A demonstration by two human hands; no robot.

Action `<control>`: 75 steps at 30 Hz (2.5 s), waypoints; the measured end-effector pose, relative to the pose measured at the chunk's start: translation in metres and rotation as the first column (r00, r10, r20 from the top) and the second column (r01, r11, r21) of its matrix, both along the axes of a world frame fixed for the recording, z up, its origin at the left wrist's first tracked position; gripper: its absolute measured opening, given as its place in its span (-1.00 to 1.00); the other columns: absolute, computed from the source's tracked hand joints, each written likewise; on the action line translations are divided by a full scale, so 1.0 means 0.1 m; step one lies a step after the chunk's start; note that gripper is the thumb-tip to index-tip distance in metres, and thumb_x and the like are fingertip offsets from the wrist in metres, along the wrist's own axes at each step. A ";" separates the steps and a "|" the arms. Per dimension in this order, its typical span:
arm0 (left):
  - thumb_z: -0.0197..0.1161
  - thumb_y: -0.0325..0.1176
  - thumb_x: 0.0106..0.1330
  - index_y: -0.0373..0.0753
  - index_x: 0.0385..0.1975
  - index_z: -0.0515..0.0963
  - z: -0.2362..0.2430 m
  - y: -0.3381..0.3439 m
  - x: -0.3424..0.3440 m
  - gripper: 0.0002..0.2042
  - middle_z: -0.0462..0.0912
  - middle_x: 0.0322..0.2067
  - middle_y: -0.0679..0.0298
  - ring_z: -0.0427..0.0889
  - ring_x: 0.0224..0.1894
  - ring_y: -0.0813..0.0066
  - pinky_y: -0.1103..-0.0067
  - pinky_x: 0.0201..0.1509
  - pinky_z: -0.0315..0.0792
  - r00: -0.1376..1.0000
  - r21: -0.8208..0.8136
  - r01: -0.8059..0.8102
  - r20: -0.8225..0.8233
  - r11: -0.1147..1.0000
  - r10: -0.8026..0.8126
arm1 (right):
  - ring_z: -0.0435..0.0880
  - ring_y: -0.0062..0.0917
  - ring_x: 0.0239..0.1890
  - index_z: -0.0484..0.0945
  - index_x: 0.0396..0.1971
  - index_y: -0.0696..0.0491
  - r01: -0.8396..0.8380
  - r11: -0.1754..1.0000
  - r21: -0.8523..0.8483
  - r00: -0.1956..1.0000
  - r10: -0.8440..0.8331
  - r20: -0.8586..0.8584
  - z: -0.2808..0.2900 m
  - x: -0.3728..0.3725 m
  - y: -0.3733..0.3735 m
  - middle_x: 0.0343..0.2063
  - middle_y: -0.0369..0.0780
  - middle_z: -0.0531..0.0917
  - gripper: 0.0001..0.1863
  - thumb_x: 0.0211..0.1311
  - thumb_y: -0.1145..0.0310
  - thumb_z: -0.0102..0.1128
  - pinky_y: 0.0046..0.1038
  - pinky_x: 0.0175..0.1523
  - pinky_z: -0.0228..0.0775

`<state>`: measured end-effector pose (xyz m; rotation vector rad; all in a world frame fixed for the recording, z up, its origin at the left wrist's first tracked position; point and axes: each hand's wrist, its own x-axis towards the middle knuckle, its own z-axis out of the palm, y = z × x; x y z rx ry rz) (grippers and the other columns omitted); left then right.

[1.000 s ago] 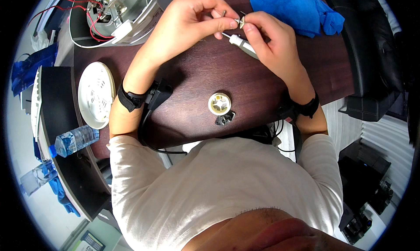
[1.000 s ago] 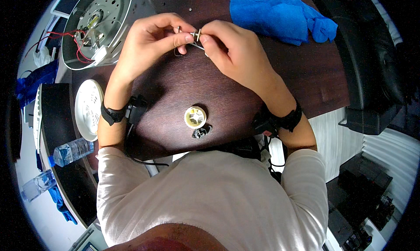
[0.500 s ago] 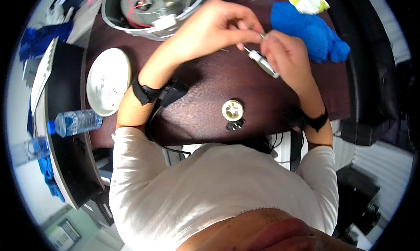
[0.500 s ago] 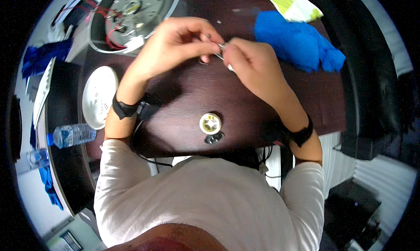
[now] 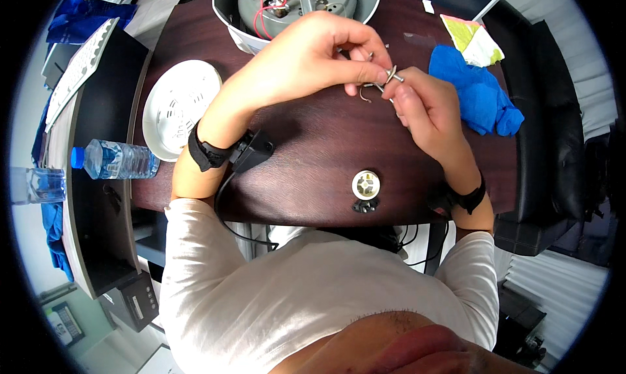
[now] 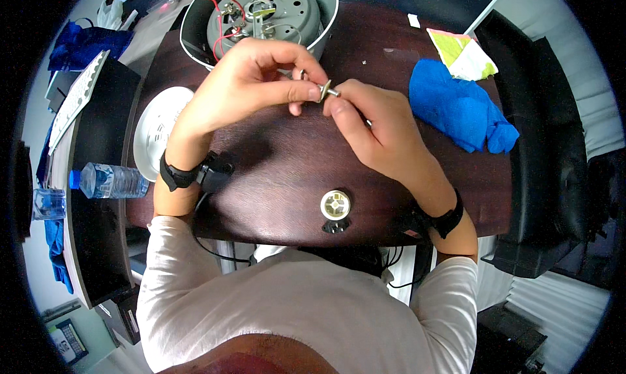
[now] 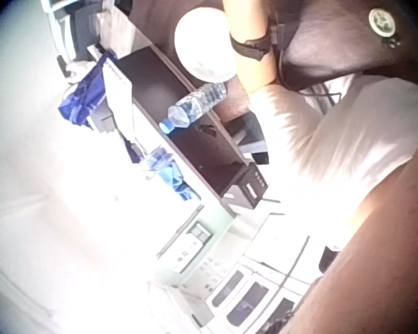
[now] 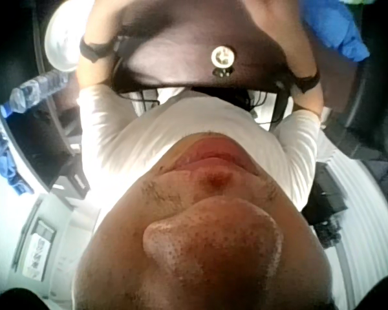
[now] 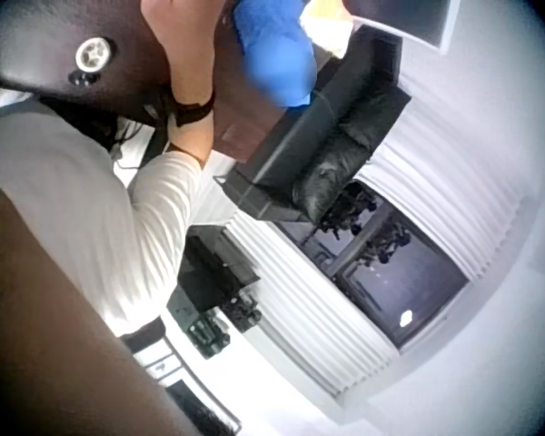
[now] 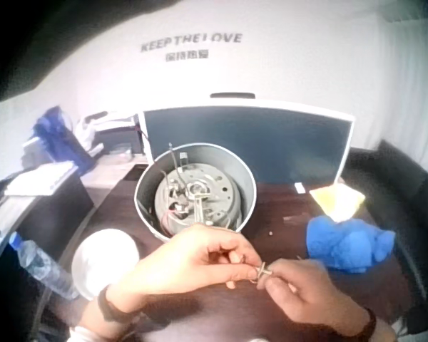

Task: The person assembles and adjusts small electronic components inside a cylindrical device, using a screwdriver to tighten screws and connecting wires. They handle a small white plastic part and red wires, placing components into the device and securing them.

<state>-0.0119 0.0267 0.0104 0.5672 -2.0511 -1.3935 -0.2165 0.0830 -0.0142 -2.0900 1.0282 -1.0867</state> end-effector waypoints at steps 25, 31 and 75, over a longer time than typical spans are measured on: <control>0.22 -0.50 0.14 -0.44 -0.30 0.52 0.39 -0.17 0.54 -0.83 0.59 -0.53 0.14 0.57 -0.48 0.55 0.63 -0.39 0.44 0.895 -0.378 -0.397 0.043 0.836 0.445 | 0.29 -0.76 -0.80 0.46 -0.56 0.18 -0.067 0.947 0.315 0.868 -0.100 0.486 -0.12 0.73 -0.46 -0.83 -0.35 0.35 -0.74 0.25 0.40 -0.13 -0.67 -0.69 0.00; 0.21 -0.45 0.16 -0.46 -0.36 0.53 0.34 -0.18 0.55 -0.83 0.58 -0.57 0.12 0.56 -0.51 0.54 0.60 -0.42 0.43 0.876 -0.467 -0.404 0.049 0.787 0.479 | 0.23 -0.71 -0.82 0.43 -0.47 0.23 -0.160 0.874 0.458 0.764 -0.184 0.619 -0.07 0.81 -0.50 -0.82 -0.34 0.29 -0.74 0.25 0.37 -0.16 -0.63 -0.72 -0.04; 0.16 -0.38 0.26 -0.33 -0.56 0.57 0.24 -0.32 0.44 -0.80 0.57 -0.66 0.36 0.35 -0.75 0.76 0.77 -0.70 0.20 0.885 0.066 -0.464 0.064 0.883 0.460 | 0.35 -0.78 -0.68 0.52 -0.64 0.24 0.301 0.947 0.108 0.896 -0.320 0.309 -0.11 0.87 -0.62 -0.81 -0.29 0.42 -0.77 0.09 0.44 0.01 -0.61 -0.57 0.16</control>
